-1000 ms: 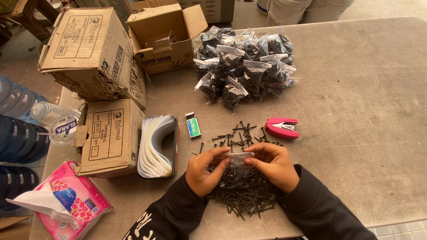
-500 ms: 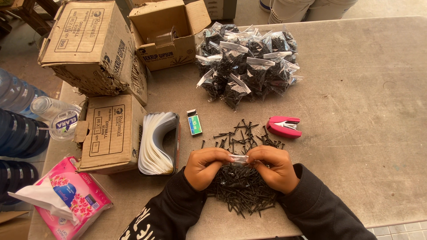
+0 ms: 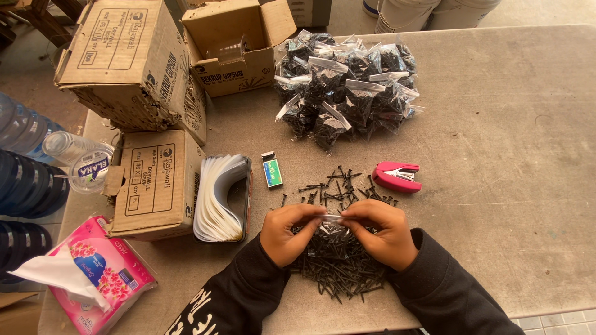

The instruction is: The person picks up black nails from a pile on a table, places them into small plastic bags, and then staples each bag shut using a pink stapler.

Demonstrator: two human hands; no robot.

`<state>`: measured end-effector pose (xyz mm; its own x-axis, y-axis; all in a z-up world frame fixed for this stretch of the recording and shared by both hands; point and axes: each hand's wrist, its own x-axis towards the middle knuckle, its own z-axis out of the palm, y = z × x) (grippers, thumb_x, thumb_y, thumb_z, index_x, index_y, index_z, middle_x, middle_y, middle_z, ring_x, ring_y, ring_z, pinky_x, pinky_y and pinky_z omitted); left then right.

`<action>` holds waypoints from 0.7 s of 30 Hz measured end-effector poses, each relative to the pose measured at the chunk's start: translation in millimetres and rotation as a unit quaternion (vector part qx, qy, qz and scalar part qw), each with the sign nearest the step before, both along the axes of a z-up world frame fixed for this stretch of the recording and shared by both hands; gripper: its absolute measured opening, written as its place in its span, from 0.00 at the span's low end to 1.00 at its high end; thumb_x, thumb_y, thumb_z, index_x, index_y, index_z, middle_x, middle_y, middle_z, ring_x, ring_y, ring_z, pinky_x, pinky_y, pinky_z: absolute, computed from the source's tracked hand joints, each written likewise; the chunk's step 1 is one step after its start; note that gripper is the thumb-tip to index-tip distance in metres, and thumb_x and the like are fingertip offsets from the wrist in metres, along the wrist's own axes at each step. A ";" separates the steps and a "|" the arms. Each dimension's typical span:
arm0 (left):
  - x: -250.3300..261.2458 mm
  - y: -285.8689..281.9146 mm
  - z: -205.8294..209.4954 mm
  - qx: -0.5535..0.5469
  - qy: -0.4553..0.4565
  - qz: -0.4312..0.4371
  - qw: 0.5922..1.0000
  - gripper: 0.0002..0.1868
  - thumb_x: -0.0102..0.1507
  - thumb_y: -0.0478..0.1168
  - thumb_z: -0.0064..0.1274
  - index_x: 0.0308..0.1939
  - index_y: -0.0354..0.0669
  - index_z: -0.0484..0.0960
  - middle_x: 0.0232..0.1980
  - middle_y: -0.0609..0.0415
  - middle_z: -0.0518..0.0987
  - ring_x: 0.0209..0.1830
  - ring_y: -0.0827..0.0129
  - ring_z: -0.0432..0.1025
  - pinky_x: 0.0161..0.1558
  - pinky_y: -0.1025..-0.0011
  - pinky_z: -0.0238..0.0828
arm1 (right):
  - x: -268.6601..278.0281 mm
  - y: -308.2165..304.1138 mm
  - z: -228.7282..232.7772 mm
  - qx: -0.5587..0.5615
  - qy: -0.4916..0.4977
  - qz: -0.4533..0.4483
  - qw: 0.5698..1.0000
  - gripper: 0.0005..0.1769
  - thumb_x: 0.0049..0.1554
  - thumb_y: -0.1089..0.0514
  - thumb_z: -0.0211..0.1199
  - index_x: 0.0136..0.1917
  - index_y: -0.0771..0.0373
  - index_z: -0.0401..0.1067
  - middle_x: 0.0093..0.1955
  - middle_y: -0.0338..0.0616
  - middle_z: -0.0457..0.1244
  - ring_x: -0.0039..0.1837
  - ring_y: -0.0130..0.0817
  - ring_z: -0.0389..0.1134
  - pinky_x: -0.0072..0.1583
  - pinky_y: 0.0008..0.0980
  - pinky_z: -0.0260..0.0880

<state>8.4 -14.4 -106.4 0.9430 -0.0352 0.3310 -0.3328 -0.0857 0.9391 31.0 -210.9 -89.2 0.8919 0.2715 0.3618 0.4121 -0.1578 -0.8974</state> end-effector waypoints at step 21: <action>-5.1 6.7 -9.1 0.096 0.001 -0.041 0.995 0.05 0.58 0.36 0.58 0.38 0.44 0.83 0.34 0.57 0.83 0.29 0.75 0.76 0.36 0.80 0.75 | -4.3 -10.7 -8.8 -0.106 -0.110 0.052 0.987 0.07 0.48 0.65 0.68 0.43 0.62 0.75 0.42 0.44 0.70 0.43 0.30 0.73 0.47 0.22 0.75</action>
